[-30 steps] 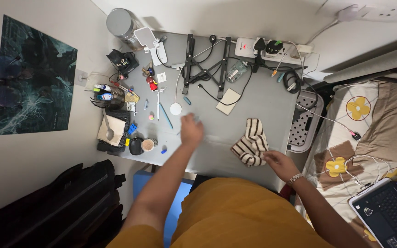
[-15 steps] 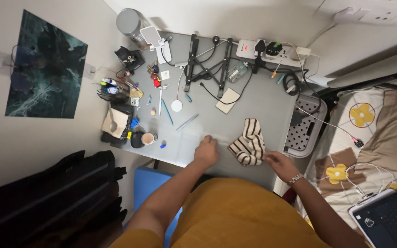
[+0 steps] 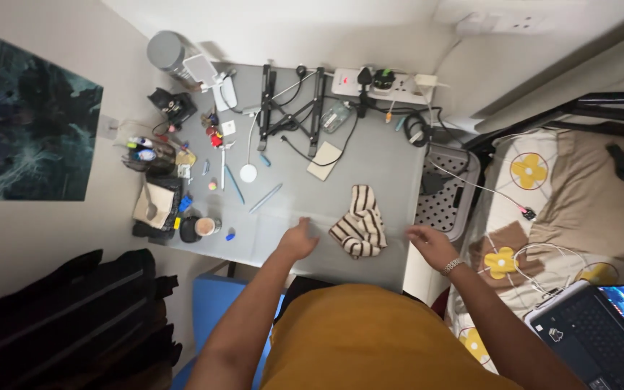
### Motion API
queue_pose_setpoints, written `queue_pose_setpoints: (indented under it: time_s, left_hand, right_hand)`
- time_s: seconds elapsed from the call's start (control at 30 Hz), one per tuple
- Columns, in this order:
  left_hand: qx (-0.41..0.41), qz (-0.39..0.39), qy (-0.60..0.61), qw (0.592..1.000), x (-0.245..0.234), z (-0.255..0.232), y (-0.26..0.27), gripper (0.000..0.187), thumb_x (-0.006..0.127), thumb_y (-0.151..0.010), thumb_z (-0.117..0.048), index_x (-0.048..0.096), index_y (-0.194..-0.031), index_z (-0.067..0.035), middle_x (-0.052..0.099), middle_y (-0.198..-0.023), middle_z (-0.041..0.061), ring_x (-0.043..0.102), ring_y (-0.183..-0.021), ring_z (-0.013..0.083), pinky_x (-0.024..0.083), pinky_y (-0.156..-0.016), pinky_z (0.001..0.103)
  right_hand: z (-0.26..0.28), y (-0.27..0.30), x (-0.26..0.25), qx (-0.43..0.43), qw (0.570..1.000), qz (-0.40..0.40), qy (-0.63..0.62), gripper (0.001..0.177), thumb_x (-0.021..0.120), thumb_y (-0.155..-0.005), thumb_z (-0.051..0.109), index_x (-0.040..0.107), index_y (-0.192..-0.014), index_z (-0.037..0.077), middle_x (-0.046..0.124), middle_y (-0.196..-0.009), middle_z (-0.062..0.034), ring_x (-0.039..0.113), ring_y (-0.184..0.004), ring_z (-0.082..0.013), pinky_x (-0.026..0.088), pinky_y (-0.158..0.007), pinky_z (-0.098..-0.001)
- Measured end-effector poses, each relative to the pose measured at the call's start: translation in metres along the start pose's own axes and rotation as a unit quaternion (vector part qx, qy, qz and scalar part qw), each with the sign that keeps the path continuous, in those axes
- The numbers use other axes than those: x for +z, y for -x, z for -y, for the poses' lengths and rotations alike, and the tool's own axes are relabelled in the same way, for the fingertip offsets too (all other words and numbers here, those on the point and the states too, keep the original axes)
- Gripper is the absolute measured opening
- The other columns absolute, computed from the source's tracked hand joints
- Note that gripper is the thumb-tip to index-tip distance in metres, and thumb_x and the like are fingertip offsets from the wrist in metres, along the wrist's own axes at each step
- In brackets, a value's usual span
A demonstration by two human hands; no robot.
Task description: The person wipes a desk surface with a striped cloth, then handles a laptop on the bed, and returns to the desk to untangle and arrange cables, pens, and small items. The person moves objects around the desk and continues wiping sections of the surface.
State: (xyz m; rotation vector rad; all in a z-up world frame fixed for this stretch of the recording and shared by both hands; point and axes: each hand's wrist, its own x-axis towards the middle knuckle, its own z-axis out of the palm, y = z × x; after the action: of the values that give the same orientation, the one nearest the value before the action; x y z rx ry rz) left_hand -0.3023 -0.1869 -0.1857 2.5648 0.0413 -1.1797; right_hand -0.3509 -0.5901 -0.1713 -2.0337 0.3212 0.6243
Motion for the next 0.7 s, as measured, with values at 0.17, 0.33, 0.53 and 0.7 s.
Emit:
queue_pose_setpoints:
  time_s: [0.17, 0.33, 0.53, 0.7]
  left_hand:
    - [-0.006, 0.027, -0.023, 0.999, 0.01, 0.014, -0.01, 0.076, 0.054, -0.098, -0.043, 0.026, -0.164, -0.019, 0.031, -0.168, 0.01, 0.051, -0.141, 0.0358, 0.044, -0.118, 0.048]
    - [0.017, 0.045, -0.046, 0.998, 0.032, 0.046, -0.05, 0.077, 0.05, -0.095, -0.049, 0.026, -0.164, -0.026, 0.035, -0.166, 0.005, 0.054, -0.138, 0.0349, 0.045, -0.117, 0.047]
    - [0.049, 0.078, -0.011, 0.996, 0.007, 0.041, -0.045, 0.077, 0.043, -0.098, -0.059, 0.031, -0.163, -0.021, 0.037, -0.165, 0.013, 0.049, -0.143, 0.0365, 0.041, -0.12, 0.049]
    - [0.081, 0.124, -0.011, 0.989, 0.023, 0.056, -0.064, 0.08, 0.04, -0.099, -0.063, 0.026, -0.165, -0.02, 0.031, -0.167, 0.016, 0.043, -0.146, 0.0384, 0.036, -0.122, 0.051]
  right_hand:
    - [0.013, 0.002, -0.008, 0.023, 1.0, -0.003, -0.02, 0.031, 0.066, -0.1, 0.027, 0.074, -0.126, 0.014, 0.076, -0.119, -0.0144, 0.069, -0.117, -0.0345, 0.055, -0.101, -0.0471]
    - [0.015, -0.011, 0.005, 0.023, 0.999, 0.001, -0.027, 0.028, 0.066, -0.1, 0.025, 0.076, -0.125, 0.016, 0.077, -0.112, -0.0139, 0.07, -0.111, -0.0354, 0.056, -0.097, -0.0477]
    - [0.025, -0.031, 0.028, 0.042, 0.999, -0.007, 0.005, 0.026, 0.067, -0.099, 0.032, 0.076, -0.122, 0.024, 0.077, -0.113, -0.0106, 0.069, -0.113, -0.0325, 0.055, -0.1, -0.0469]
    - [0.072, -0.029, 0.039, 0.023, 1.0, -0.015, -0.011, 0.027, 0.066, -0.099, 0.027, 0.075, -0.122, 0.016, 0.077, -0.116, -0.0156, 0.068, -0.115, -0.0382, 0.054, -0.102, -0.0501]
